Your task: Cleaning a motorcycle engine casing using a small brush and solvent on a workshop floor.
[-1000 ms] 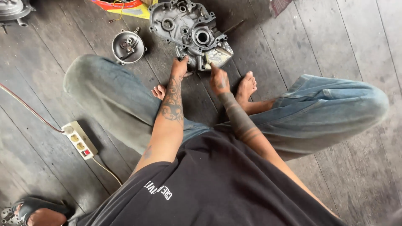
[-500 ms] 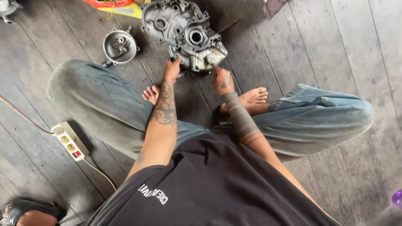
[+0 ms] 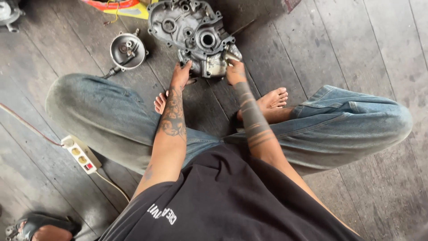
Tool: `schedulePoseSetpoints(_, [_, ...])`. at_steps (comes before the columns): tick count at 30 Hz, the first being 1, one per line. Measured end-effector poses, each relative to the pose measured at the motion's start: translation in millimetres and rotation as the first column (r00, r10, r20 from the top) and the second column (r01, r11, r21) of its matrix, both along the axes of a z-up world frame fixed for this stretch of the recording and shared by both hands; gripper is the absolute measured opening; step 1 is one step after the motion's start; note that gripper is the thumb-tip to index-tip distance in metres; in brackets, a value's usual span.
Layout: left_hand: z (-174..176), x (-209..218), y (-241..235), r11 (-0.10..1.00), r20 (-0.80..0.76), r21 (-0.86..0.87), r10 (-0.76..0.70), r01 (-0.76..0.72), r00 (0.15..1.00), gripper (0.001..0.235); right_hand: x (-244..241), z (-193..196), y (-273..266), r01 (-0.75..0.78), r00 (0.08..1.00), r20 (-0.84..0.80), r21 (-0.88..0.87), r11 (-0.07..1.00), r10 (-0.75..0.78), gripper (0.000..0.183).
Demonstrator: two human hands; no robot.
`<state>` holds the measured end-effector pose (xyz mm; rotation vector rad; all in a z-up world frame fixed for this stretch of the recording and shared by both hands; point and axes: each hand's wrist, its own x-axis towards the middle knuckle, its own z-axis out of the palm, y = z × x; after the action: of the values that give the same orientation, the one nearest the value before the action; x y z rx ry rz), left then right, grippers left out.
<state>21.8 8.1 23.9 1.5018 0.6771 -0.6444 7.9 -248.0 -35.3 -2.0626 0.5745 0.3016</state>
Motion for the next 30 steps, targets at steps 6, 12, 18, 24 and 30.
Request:
schedulePoseSetpoints(6, [-4, -14, 4, 1.0, 0.01, 0.006, 0.01, -0.01, 1.0, 0.089, -7, -7, -6, -0.099, 0.994, -0.065, -0.159, 0.982, 0.089, 0.039])
schedulePoseSetpoints(12, [-17, -13, 7, 0.999, 0.032, 0.006, 0.053, -0.053, 0.998, 0.078, 5, -13, -9, -0.079, 0.997, -0.042, -0.265, 0.961, 0.07, 0.04])
schedulePoseSetpoints(18, [-26, -7, 7, 1.0, 0.047, 0.006, 0.023, -0.023, 0.999, 0.073, -14, 63, 2, -0.229, 0.973, -0.05, -0.15, 0.962, 0.224, 0.039])
schedulePoseSetpoints(24, [-1, -18, 9, 0.999, 0.002, -0.003, 0.041, -0.041, 0.999, 0.079, -4, -6, -7, -0.233, 0.97, -0.121, -0.243, 0.942, 0.209, 0.038])
schedulePoseSetpoints(30, [-28, -12, 14, 0.999, 0.026, 0.022, 0.045, -0.045, 0.999, 0.076, 14, -21, -8, -0.412, 0.85, -0.017, -0.644, 0.645, 0.526, 0.02])
